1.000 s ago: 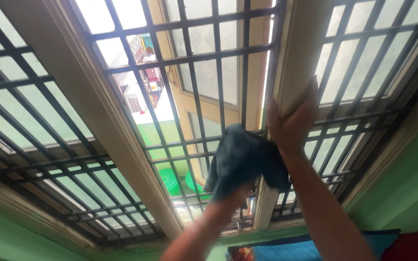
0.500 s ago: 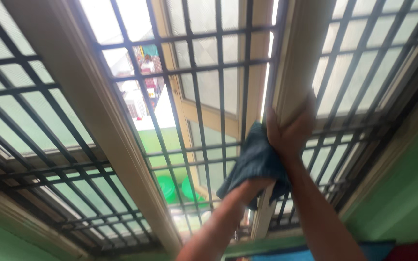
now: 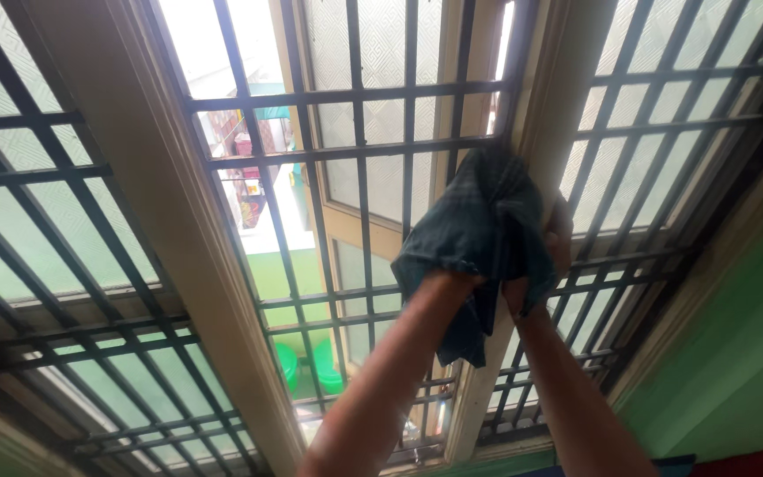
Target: The person wipes the metal security bars and the window frame of a barred window using a blue cloth. They systematically clean the vertical and horizontal bars, as well as the surrounding frame, moving the cloth back and forth to remove dust or grime.
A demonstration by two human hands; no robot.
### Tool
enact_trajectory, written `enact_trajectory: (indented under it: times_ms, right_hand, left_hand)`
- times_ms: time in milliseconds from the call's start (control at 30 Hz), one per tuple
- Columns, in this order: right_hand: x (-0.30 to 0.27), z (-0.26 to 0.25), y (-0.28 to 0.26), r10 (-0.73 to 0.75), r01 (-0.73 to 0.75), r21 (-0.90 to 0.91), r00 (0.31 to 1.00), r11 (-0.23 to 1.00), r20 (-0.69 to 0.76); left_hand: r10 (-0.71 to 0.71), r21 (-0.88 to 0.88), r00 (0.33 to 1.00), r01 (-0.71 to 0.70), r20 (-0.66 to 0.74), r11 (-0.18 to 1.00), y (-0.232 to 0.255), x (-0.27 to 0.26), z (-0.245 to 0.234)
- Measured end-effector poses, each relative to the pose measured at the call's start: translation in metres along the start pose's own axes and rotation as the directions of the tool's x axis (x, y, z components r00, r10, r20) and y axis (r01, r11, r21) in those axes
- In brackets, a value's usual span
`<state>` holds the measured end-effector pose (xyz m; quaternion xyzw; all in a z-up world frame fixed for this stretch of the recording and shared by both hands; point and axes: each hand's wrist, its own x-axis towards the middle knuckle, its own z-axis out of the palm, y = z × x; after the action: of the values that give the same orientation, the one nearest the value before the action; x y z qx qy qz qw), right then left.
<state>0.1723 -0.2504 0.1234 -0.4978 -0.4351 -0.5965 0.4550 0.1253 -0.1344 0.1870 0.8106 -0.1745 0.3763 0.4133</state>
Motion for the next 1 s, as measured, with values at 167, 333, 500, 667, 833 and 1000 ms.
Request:
enact_trajectory:
  times_ms: [167,333,500,667,833,1000]
  right_hand:
    - [-0.013,-0.016,-0.008,0.077,-0.055,-0.165,0.988,0.985,0.132]
    - [-0.008,-0.008,-0.010,0.271,-0.261,-0.154,0.961,0.953,0.047]
    - [0.008,-0.003,-0.016,0.390,-0.389,-0.165,0.920,0.906,-0.023]
    - [0.010,0.003,-0.012,0.334,-0.337,-0.206,0.941,0.919,-0.049]
    - [0.006,0.003,-0.012,0.365,-0.363,-0.204,0.931,0.909,-0.030]
    - [0.002,0.001,-0.006,0.312,-0.310,-0.268,0.949,0.912,-0.037]
  left_hand:
    - [0.061,0.003,0.996,-0.062,0.064,0.998,0.020,-0.046,-0.012]
    - [0.161,0.044,0.983,-0.157,-0.094,0.987,0.051,-0.113,-0.039]
    - [0.101,-0.346,0.931,-0.229,-0.351,0.910,0.040,-0.171,-0.038]
    - [0.023,-0.073,0.952,-0.047,-0.304,0.996,0.037,-0.188,-0.069]
    - [0.036,0.016,0.922,-0.033,-0.386,0.999,0.075,-0.162,-0.088]
    - [-0.374,-0.124,0.915,0.393,0.149,0.911,0.047,-0.120,-0.059]
